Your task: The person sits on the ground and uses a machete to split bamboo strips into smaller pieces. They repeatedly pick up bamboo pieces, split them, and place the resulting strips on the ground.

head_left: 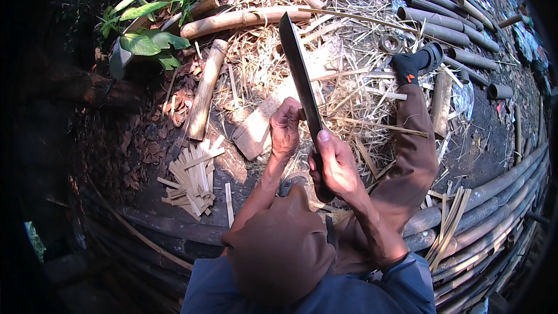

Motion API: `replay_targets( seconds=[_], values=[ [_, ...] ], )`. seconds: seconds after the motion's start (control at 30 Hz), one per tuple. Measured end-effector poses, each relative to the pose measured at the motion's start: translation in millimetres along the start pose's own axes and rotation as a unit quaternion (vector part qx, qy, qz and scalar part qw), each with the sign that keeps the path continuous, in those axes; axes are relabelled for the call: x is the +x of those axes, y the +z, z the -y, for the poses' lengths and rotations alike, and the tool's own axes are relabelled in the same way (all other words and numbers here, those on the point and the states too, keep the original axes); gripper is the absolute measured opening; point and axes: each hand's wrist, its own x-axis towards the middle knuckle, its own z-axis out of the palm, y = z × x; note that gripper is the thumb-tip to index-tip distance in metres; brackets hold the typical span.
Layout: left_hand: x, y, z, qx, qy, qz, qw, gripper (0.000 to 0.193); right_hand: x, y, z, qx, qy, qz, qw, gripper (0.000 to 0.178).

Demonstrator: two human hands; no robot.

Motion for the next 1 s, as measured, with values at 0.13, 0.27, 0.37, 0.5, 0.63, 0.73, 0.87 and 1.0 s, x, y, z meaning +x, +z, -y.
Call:
replay_targets(
  seconds=[0.13,0.27,0.37,0.5,0.63,0.73,0.87,1.0],
  values=[
    [3.0,6.0,-9.7,0.016,0.014,0.002,1.000,0.043,1.1,-1.7,-1.8,-0.016,-0.032,-0.005,0.999,0.049],
    [-0.4,4.2,-16.2,0.018,-0.005,-0.005,1.000,0.045,0.0,3.7,9.4,-0.117,-0.077,-0.027,0.990,0.043],
    [7.9,13.3,-20.2,0.005,0.025,-0.019,1.000,0.046,-3.4,6.4,9.9,-0.107,-0.089,-0.023,0.990,0.043],
    [3.2,11.4,-23.0,0.011,0.030,-0.018,0.999,0.046,-2.9,10.7,8.6,-0.110,-0.097,-0.014,0.989,0.043],
    [6.2,16.3,-26.7,-0.106,0.021,-0.017,0.994,0.033,-9.2,11.4,17.5,-0.113,-0.121,-0.011,0.986,0.043],
    [-6.3,10.5,-0.3,-0.157,-0.011,-0.007,0.987,0.030,-1.7,8.5,1.0,-0.144,-0.170,-0.030,0.974,0.043],
    [-0.9,-1.4,-12.8,-0.091,0.017,0.007,0.996,0.031,-3.9,17.0,15.6,-0.139,-0.132,-0.019,0.981,0.044],
    [-23.3,3.9,-21.4,0.029,0.003,-0.074,0.997,0.055,3.0,16.3,-6.1,-0.240,-0.157,-0.058,0.956,0.048]
  ],
)
